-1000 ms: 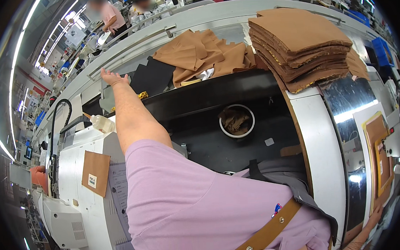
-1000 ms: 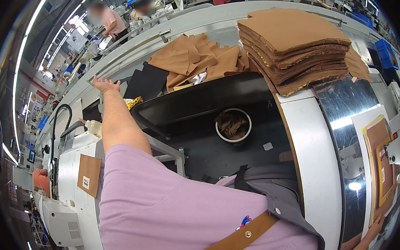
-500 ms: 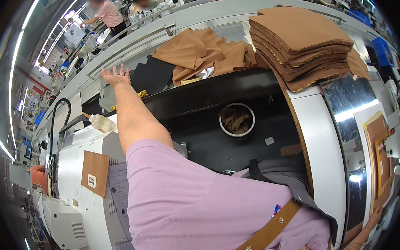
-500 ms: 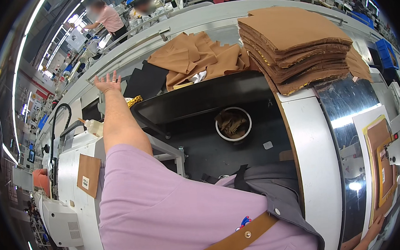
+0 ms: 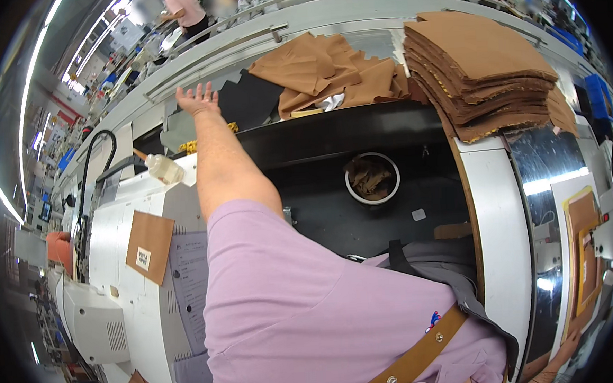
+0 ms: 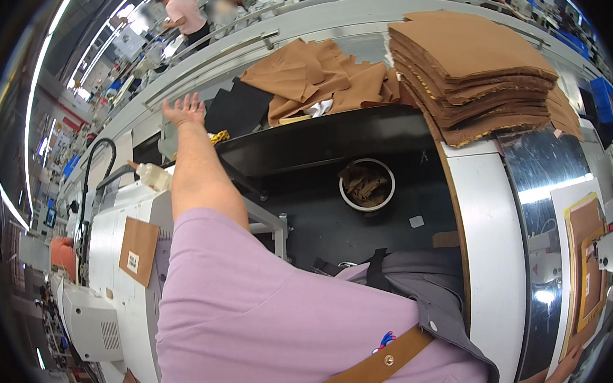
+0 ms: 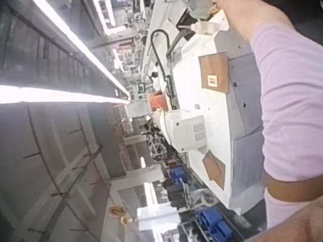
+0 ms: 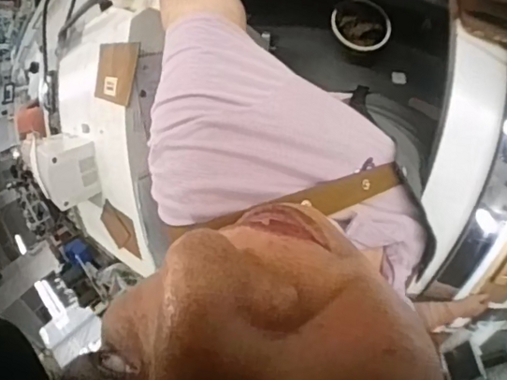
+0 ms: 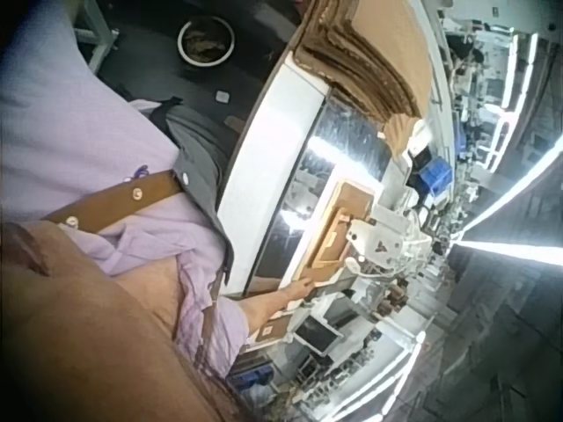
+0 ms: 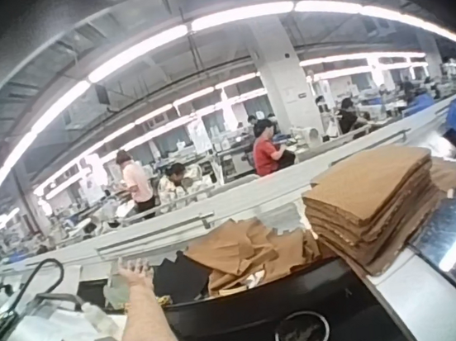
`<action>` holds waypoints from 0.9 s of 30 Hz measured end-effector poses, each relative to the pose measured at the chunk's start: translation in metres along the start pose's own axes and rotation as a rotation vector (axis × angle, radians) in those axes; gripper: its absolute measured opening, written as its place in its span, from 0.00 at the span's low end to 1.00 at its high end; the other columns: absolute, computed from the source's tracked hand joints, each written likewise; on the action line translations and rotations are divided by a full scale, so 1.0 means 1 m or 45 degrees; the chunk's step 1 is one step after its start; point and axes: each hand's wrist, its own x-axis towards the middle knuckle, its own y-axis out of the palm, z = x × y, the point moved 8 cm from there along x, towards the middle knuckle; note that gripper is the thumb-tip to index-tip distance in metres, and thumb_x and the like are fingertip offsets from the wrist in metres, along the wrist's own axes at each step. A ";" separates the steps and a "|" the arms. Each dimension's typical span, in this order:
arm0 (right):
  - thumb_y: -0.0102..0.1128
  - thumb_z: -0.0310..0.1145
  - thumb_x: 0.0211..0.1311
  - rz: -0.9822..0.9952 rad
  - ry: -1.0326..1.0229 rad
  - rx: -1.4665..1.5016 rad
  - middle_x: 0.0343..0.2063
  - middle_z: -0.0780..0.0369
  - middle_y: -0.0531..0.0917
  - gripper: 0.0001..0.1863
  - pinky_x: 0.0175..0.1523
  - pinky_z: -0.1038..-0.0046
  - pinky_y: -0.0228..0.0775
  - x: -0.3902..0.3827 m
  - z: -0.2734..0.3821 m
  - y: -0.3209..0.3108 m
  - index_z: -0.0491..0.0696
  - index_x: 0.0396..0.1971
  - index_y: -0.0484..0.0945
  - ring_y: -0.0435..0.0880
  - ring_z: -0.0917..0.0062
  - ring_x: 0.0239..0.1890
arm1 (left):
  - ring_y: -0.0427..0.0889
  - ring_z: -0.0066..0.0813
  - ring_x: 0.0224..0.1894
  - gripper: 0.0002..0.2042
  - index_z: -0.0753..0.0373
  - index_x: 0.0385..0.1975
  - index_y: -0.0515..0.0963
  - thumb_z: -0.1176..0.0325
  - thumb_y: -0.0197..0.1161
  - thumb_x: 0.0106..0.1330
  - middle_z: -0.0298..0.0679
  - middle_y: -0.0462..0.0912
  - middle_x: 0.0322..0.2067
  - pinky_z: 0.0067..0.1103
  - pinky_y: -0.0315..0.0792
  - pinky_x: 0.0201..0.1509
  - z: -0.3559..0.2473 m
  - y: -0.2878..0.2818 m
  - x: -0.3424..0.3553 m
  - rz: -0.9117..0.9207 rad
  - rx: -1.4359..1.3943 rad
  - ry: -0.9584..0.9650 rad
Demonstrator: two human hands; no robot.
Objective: Sewing leather patches onto larger leather panels using an industrial sewing machine.
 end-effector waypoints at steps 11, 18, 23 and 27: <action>0.38 0.58 0.74 -0.908 -0.932 -0.766 0.68 0.52 0.71 0.36 0.73 0.57 0.54 -0.273 0.634 0.002 0.46 0.69 0.65 0.70 0.58 0.69 | 0.78 0.45 0.58 0.42 0.59 0.70 0.58 0.35 0.52 0.63 0.47 0.70 0.65 0.41 0.62 0.59 -0.006 -0.045 -0.031 -0.071 -0.059 -0.048; 0.38 0.64 0.69 -1.726 -1.411 -1.420 0.68 0.55 0.72 0.40 0.72 0.53 0.54 -0.666 1.031 -0.177 0.50 0.71 0.61 0.73 0.61 0.67 | 0.77 0.47 0.61 0.40 0.61 0.69 0.59 0.37 0.51 0.65 0.50 0.72 0.64 0.42 0.59 0.63 -0.022 -0.048 -0.039 -0.041 -0.071 -0.025; 0.38 0.67 0.67 -2.175 -1.632 -1.827 0.68 0.56 0.73 0.42 0.71 0.50 0.53 -0.766 1.151 -0.161 0.53 0.71 0.59 0.76 0.62 0.66 | 0.78 0.44 0.59 0.40 0.61 0.69 0.59 0.36 0.50 0.65 0.48 0.74 0.63 0.41 0.59 0.64 -0.016 -0.050 -0.028 -0.015 -0.067 -0.060; 0.39 0.68 0.66 -2.160 -1.668 -1.864 0.68 0.57 0.74 0.43 0.71 0.50 0.54 -0.783 1.197 -0.106 0.53 0.71 0.60 0.76 0.62 0.66 | 0.79 0.42 0.58 0.40 0.60 0.70 0.60 0.37 0.53 0.64 0.46 0.75 0.62 0.39 0.61 0.64 0.008 -0.049 -0.020 -0.021 -0.108 -0.106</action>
